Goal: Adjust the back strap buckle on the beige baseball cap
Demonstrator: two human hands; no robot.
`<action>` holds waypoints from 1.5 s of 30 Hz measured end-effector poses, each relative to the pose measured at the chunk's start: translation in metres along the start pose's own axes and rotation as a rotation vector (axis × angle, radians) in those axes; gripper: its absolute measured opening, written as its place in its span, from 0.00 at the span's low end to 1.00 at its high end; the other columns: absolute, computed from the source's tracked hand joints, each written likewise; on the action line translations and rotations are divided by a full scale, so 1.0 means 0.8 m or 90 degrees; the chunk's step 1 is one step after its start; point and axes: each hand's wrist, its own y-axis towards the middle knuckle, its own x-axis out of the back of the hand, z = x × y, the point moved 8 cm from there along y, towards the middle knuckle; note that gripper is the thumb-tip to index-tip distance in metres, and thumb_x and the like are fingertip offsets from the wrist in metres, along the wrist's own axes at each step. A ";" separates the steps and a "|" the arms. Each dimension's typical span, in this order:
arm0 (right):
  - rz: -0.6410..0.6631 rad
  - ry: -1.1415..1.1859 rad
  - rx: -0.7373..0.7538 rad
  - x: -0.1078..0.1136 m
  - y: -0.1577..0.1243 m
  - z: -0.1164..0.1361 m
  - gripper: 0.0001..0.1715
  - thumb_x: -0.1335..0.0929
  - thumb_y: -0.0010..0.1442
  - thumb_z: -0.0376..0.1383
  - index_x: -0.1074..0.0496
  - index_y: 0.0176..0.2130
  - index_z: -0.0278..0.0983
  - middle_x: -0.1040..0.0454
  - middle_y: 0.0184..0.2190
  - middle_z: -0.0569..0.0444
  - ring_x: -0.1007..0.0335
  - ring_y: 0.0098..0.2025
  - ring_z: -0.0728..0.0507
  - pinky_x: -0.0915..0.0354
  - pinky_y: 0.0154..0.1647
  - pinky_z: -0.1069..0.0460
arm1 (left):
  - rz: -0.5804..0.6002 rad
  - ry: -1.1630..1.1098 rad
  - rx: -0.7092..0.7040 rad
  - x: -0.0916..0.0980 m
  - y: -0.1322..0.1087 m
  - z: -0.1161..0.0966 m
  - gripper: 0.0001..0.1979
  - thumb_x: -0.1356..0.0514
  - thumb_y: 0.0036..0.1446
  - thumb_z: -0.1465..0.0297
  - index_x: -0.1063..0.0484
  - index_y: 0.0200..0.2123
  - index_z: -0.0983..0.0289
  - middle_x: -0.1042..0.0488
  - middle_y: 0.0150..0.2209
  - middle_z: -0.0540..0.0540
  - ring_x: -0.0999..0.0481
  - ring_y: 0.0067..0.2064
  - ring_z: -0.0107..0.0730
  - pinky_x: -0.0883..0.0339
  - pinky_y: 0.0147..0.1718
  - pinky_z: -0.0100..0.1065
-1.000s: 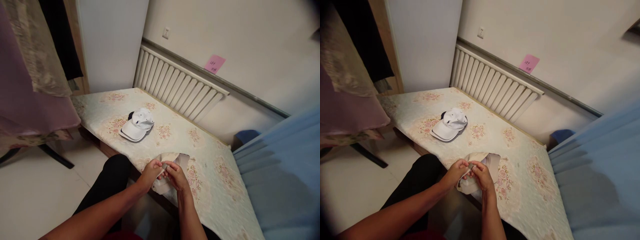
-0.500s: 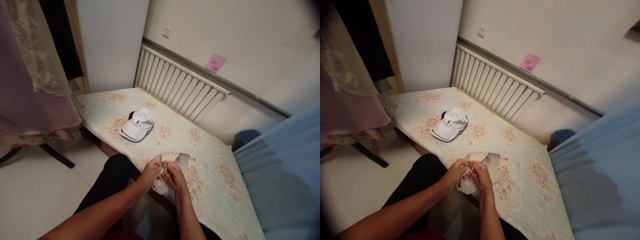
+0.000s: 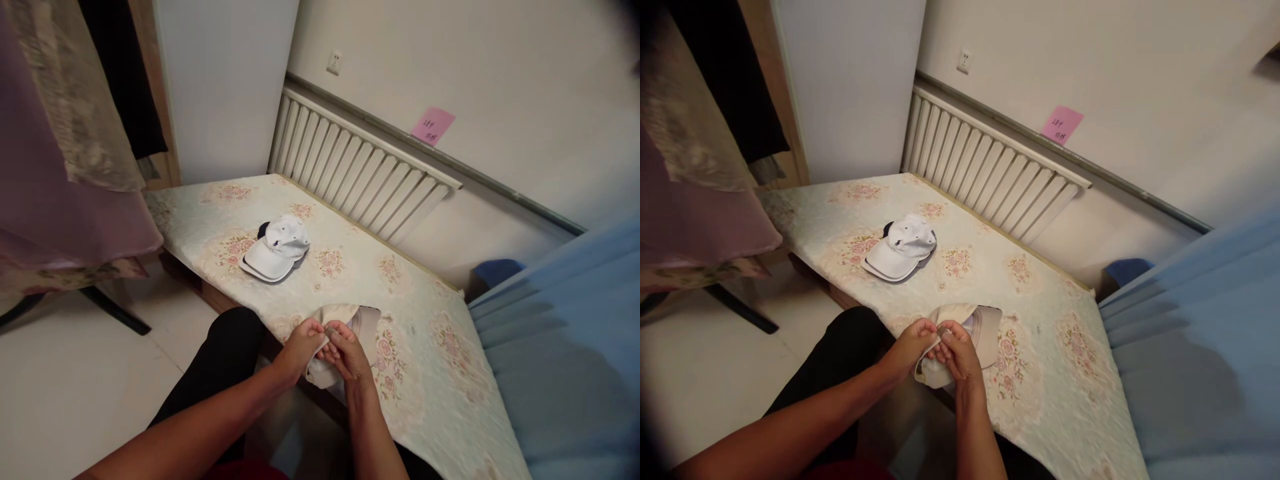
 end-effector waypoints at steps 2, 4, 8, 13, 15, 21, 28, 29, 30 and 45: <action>-0.003 0.004 0.000 0.000 0.000 -0.002 0.17 0.27 0.48 0.46 0.32 0.34 0.40 0.47 0.11 0.68 0.54 0.15 0.54 0.46 0.20 0.58 | -0.008 0.000 0.008 0.001 -0.001 0.000 0.07 0.43 0.46 0.69 0.38 0.30 0.63 0.30 0.20 0.47 0.31 0.21 0.24 0.40 0.23 0.27; -0.010 0.012 -0.001 0.001 0.000 -0.005 0.17 0.27 0.49 0.46 0.33 0.33 0.41 0.48 0.12 0.68 0.56 0.15 0.54 0.44 0.22 0.57 | -0.009 -0.004 0.014 0.001 -0.002 0.000 0.07 0.43 0.45 0.70 0.37 0.30 0.64 0.30 0.21 0.47 0.31 0.21 0.24 0.40 0.23 0.26; -0.035 0.038 -0.014 0.005 -0.001 -0.012 0.16 0.27 0.50 0.45 0.34 0.34 0.41 0.48 0.13 0.69 0.57 0.15 0.55 0.39 0.26 0.56 | -0.017 -0.016 0.012 0.002 -0.001 0.002 0.08 0.42 0.44 0.70 0.37 0.30 0.64 0.32 0.20 0.46 0.32 0.21 0.22 0.40 0.23 0.25; -0.066 0.038 -0.024 0.010 -0.003 -0.018 0.19 0.26 0.48 0.45 0.34 0.36 0.41 0.48 0.12 0.69 0.56 0.15 0.54 0.38 0.26 0.55 | -0.015 -0.051 0.014 0.001 0.000 0.008 0.12 0.39 0.44 0.65 0.39 0.30 0.63 0.31 0.20 0.46 0.29 0.21 0.28 0.37 0.22 0.28; -0.071 0.045 -0.026 0.010 -0.004 -0.020 0.19 0.26 0.48 0.45 0.34 0.35 0.41 0.48 0.13 0.69 0.56 0.15 0.54 0.38 0.26 0.56 | -0.015 -0.051 0.008 0.001 0.001 0.010 0.13 0.39 0.45 0.64 0.39 0.31 0.62 0.31 0.20 0.47 0.28 0.21 0.28 0.37 0.22 0.29; -0.068 0.025 -0.003 0.005 -0.003 -0.014 0.16 0.28 0.50 0.45 0.33 0.34 0.40 0.44 0.14 0.66 0.47 0.17 0.52 0.37 0.28 0.54 | -0.047 0.003 -0.008 0.014 0.005 0.015 0.09 0.40 0.46 0.67 0.38 0.30 0.63 0.32 0.20 0.46 0.32 0.21 0.24 0.41 0.23 0.27; -0.140 -0.039 0.070 0.015 0.004 0.002 0.14 0.27 0.49 0.44 0.30 0.32 0.38 0.31 0.24 0.61 0.39 0.23 0.52 0.40 0.26 0.56 | -0.067 0.033 -0.038 0.019 0.001 0.002 0.08 0.40 0.45 0.68 0.34 0.31 0.64 0.31 0.22 0.47 0.32 0.24 0.25 0.42 0.25 0.26; -0.147 -0.042 0.074 0.016 0.004 0.003 0.14 0.27 0.49 0.43 0.30 0.32 0.38 0.31 0.24 0.61 0.38 0.24 0.52 0.40 0.26 0.56 | -0.080 0.048 -0.043 0.021 0.000 -0.001 0.08 0.40 0.45 0.69 0.33 0.31 0.64 0.31 0.22 0.47 0.32 0.24 0.25 0.42 0.24 0.26; -0.152 -0.045 0.076 0.016 0.004 0.004 0.13 0.27 0.50 0.43 0.30 0.32 0.38 0.30 0.25 0.60 0.37 0.24 0.52 0.40 0.27 0.56 | -0.091 0.066 -0.051 0.023 0.000 -0.003 0.07 0.41 0.45 0.69 0.32 0.31 0.64 0.31 0.22 0.47 0.33 0.23 0.25 0.42 0.24 0.26; -0.118 0.013 0.062 -0.013 -0.002 0.005 0.25 0.24 0.43 0.36 0.30 0.42 0.38 0.22 0.35 0.52 0.26 0.37 0.45 0.33 0.39 0.51 | -0.129 0.235 -0.161 0.029 0.003 -0.033 0.06 0.44 0.51 0.70 0.29 0.33 0.62 0.28 0.27 0.49 0.29 0.28 0.28 0.37 0.28 0.27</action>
